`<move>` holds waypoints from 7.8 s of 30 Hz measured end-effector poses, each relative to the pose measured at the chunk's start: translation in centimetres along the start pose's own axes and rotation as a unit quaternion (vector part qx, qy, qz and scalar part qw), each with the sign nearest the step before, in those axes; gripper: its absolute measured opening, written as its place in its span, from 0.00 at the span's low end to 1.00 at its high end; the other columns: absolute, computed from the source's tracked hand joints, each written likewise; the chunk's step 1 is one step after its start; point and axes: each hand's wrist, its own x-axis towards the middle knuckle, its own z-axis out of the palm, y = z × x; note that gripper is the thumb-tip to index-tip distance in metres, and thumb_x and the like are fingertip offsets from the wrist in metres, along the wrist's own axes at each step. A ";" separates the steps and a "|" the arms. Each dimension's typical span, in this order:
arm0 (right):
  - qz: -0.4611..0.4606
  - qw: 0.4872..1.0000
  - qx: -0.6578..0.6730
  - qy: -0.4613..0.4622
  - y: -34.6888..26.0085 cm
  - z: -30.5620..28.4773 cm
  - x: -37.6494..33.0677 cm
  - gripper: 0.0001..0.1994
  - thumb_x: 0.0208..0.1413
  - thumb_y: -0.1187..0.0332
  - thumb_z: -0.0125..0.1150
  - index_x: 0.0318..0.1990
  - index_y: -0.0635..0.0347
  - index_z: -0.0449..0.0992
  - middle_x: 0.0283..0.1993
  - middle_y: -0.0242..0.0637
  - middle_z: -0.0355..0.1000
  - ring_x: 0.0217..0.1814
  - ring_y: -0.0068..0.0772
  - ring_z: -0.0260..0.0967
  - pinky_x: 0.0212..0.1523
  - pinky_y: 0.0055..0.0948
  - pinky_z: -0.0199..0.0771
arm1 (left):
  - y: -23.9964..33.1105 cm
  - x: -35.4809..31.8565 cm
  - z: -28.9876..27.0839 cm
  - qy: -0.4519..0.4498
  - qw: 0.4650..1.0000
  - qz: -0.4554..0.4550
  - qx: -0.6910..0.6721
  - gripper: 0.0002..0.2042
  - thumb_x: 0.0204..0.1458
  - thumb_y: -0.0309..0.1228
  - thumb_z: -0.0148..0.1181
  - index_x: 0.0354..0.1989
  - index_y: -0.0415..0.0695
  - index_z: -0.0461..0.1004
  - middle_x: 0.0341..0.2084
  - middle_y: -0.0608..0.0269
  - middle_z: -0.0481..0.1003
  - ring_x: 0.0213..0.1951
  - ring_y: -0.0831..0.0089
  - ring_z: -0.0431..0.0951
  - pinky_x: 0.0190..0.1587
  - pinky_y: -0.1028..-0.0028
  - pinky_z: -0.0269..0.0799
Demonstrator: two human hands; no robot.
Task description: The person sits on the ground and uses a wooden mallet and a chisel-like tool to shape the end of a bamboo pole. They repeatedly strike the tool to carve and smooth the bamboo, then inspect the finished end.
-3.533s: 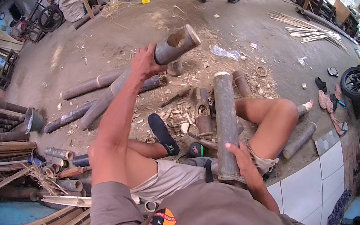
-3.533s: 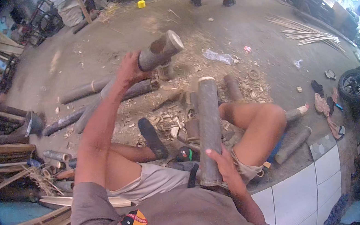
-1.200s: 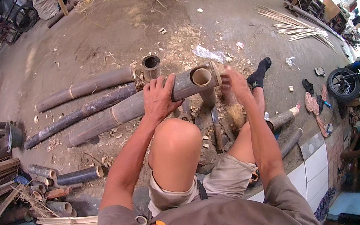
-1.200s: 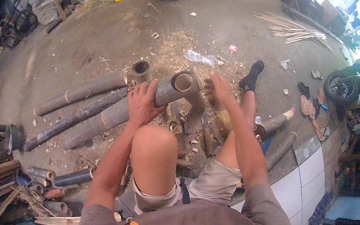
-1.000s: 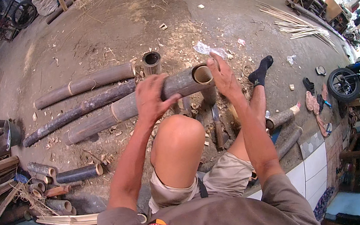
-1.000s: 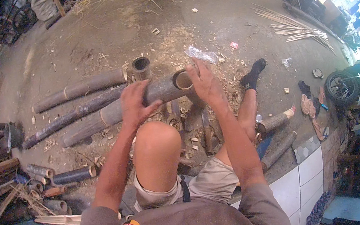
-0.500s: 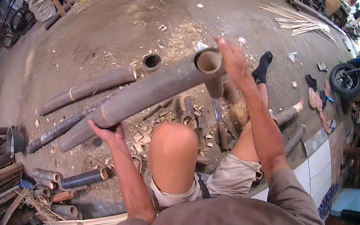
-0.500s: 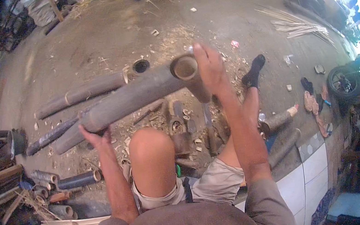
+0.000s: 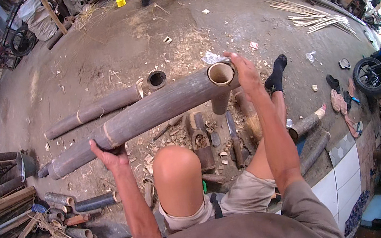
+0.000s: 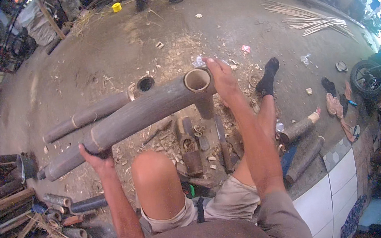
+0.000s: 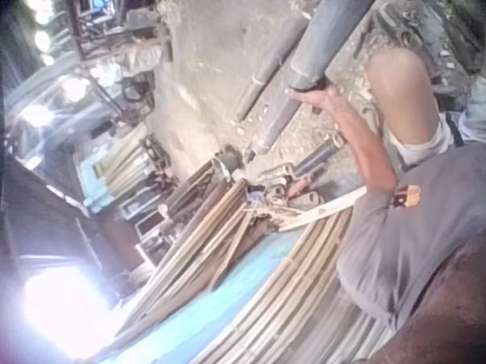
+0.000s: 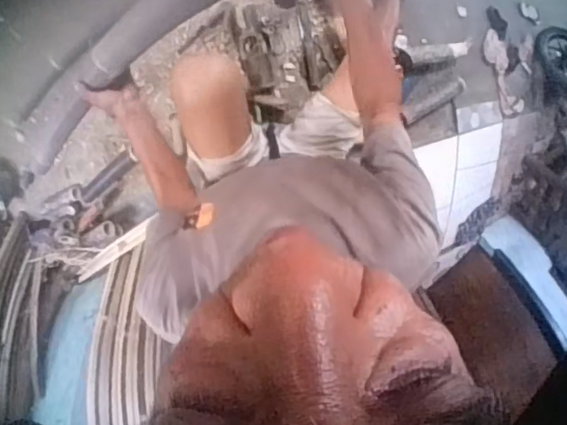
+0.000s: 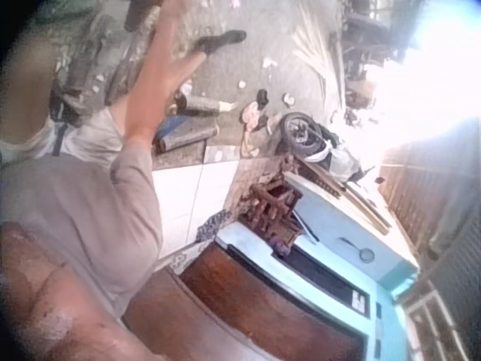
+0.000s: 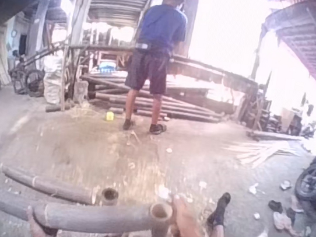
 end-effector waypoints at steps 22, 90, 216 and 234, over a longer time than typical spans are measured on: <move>-0.320 0.836 -0.432 0.109 -0.2 -0.7 -1.9 0.27 0.64 0.56 0.61 0.64 0.65 0.73 0.59 0.58 0.73 0.65 0.56 0.69 0.69 0.52 0.65 | -3.4 -3.5 1.5 0.004 0.998 0.021 0.050 0.40 0.50 0.58 0.72 0.69 0.53 0.65 0.61 0.62 0.70 0.58 0.60 0.72 0.60 0.49 0.73; -0.324 0.828 -0.446 -0.102 3.7 11.3 -2.4 0.28 0.61 0.44 0.63 0.46 0.66 0.82 0.41 0.51 0.77 0.50 0.55 0.77 0.54 0.49 0.77 | -5.6 -2.4 -3.2 0.136 0.989 0.054 -0.033 0.47 0.57 0.73 0.50 0.77 0.52 0.57 0.74 0.55 0.61 0.73 0.51 0.61 0.76 0.45 0.54; 0.148 0.931 -0.309 -0.127 15.5 2.7 -21.6 0.29 0.75 0.46 0.36 0.72 0.55 0.63 0.60 0.55 0.76 0.56 0.58 0.77 0.60 0.50 0.73 | -8.4 -3.8 -4.2 -0.591 0.385 0.178 0.686 0.47 0.37 0.59 0.77 0.66 0.49 0.70 0.56 0.48 0.77 0.60 0.49 0.76 0.59 0.51 0.74; 0.243 0.959 -0.116 -0.089 29.1 0.3 -21.9 0.39 0.75 0.39 0.30 0.76 0.66 0.59 0.79 0.53 0.58 0.83 0.51 0.52 0.80 0.38 0.49 | -14.1 -4.3 -5.3 -0.556 0.279 0.179 0.762 0.45 0.37 0.63 0.75 0.62 0.50 0.72 0.53 0.51 0.77 0.57 0.50 0.77 0.58 0.52 0.72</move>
